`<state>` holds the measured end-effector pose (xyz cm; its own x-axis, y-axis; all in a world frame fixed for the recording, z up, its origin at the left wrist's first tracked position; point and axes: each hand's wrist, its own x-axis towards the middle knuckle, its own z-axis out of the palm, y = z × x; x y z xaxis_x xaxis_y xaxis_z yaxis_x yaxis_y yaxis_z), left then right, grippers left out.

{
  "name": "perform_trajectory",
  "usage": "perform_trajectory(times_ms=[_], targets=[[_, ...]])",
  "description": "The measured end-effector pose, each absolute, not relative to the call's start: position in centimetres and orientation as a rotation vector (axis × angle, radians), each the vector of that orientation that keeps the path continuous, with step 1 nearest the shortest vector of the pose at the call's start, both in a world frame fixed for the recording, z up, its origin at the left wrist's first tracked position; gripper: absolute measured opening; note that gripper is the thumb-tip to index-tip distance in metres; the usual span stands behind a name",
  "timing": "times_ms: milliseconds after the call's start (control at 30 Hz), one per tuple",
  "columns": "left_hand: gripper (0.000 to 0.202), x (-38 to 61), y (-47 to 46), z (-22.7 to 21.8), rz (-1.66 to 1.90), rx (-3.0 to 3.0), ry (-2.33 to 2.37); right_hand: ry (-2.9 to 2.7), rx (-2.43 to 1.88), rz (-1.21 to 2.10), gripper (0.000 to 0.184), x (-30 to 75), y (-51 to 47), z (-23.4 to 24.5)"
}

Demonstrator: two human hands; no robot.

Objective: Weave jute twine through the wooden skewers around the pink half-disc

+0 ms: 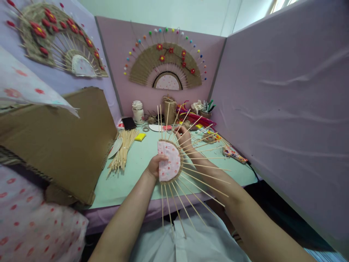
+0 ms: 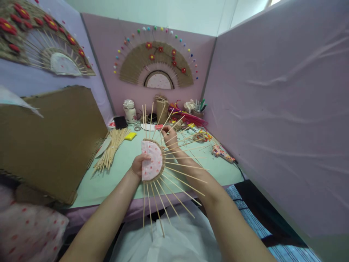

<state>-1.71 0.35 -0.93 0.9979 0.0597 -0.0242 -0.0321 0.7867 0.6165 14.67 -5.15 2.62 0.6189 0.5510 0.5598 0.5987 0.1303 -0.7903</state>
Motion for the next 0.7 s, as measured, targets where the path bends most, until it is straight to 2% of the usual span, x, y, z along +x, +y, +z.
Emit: perform_trajectory(times_ms=[333, 533, 700], targets=[[0.037, -1.8, 0.1, -0.3, 0.119, 0.621, 0.038, -0.888, -1.372, -0.165, 0.018, 19.3, -8.2, 3.2], [0.048, -1.8, -0.2, 0.2, 0.135, 0.637, -0.039, -0.840, -1.320, -0.172, 0.021, 20.9, -11.4, 4.7], [0.040, -2.0, -0.2, 0.2, 0.083, 0.629, -0.027, -0.868, -1.327, -0.169, 0.021, 21.3, -11.9, 4.8]])
